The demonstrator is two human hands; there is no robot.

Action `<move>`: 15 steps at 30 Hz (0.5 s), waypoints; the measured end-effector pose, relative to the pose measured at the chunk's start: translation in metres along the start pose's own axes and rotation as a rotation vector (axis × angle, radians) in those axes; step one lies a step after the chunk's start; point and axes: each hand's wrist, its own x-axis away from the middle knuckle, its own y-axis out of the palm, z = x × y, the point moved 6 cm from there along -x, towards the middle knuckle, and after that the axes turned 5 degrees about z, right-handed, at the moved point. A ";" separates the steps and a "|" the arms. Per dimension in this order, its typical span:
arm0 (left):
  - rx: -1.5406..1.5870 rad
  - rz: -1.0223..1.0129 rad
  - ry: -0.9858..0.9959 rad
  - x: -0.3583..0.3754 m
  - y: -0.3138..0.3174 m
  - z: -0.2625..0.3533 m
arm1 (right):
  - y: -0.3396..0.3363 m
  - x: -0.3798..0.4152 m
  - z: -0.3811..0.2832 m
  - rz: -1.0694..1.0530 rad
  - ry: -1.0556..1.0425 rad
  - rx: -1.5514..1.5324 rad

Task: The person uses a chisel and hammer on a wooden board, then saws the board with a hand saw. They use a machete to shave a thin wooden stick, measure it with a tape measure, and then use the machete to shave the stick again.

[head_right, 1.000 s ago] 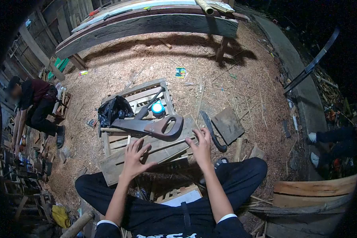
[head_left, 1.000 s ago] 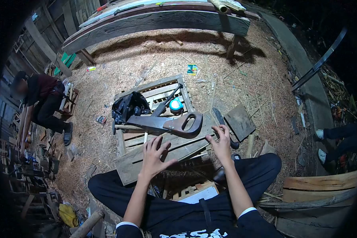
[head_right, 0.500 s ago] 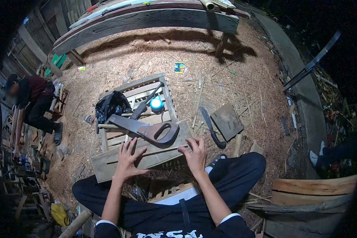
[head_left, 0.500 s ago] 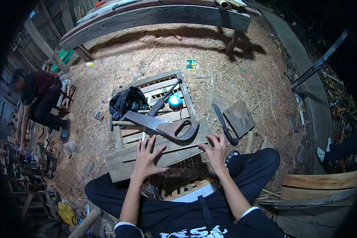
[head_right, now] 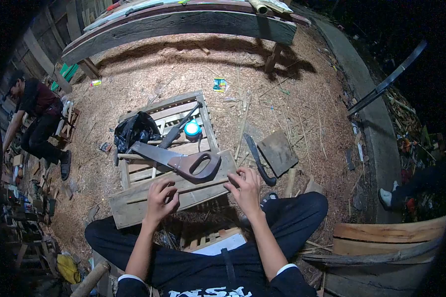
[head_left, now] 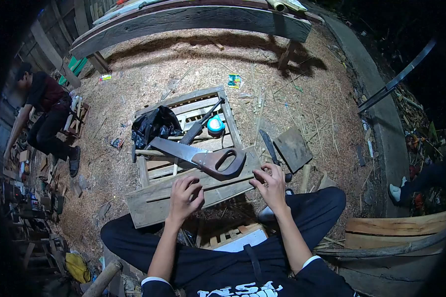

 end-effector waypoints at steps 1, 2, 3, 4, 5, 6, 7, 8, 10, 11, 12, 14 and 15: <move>0.000 0.000 -0.002 0.001 0.000 -0.001 | 0.003 0.002 0.001 -0.002 0.000 0.000; -0.003 0.013 -0.019 0.002 0.000 -0.003 | 0.007 0.003 0.005 0.015 0.026 -0.001; -0.005 0.027 -0.036 0.002 -0.001 -0.005 | 0.007 0.002 0.004 0.033 0.053 -0.001; -0.005 0.028 -0.036 0.002 -0.001 -0.006 | 0.008 0.001 0.002 0.033 0.051 -0.001; -0.018 0.010 -0.016 0.001 0.001 -0.006 | 0.010 -0.001 -0.002 0.027 0.019 0.041; -0.032 -0.011 0.001 0.002 0.000 -0.005 | 0.011 -0.002 -0.009 0.019 -0.012 0.081; -0.034 -0.013 -0.002 0.002 -0.002 -0.005 | 0.012 -0.001 -0.013 0.016 -0.010 0.078; -0.080 0.001 0.010 0.002 -0.006 -0.005 | 0.015 -0.001 -0.017 -0.014 -0.020 0.052; -0.127 0.017 0.022 0.004 -0.012 -0.010 | 0.021 -0.001 -0.023 -0.059 -0.015 0.043; -0.153 -0.007 -0.033 0.009 -0.015 -0.020 | 0.021 -0.001 -0.023 -0.060 -0.015 0.039; -0.182 -0.029 -0.087 0.009 -0.019 -0.026 | 0.020 -0.001 -0.018 -0.039 0.028 0.021; -0.184 -0.009 -0.084 0.011 -0.025 -0.027 | 0.021 0.002 -0.004 -0.029 0.084 -0.009; -0.178 0.009 -0.080 0.010 -0.029 -0.024 | 0.021 0.001 -0.005 -0.034 0.082 -0.011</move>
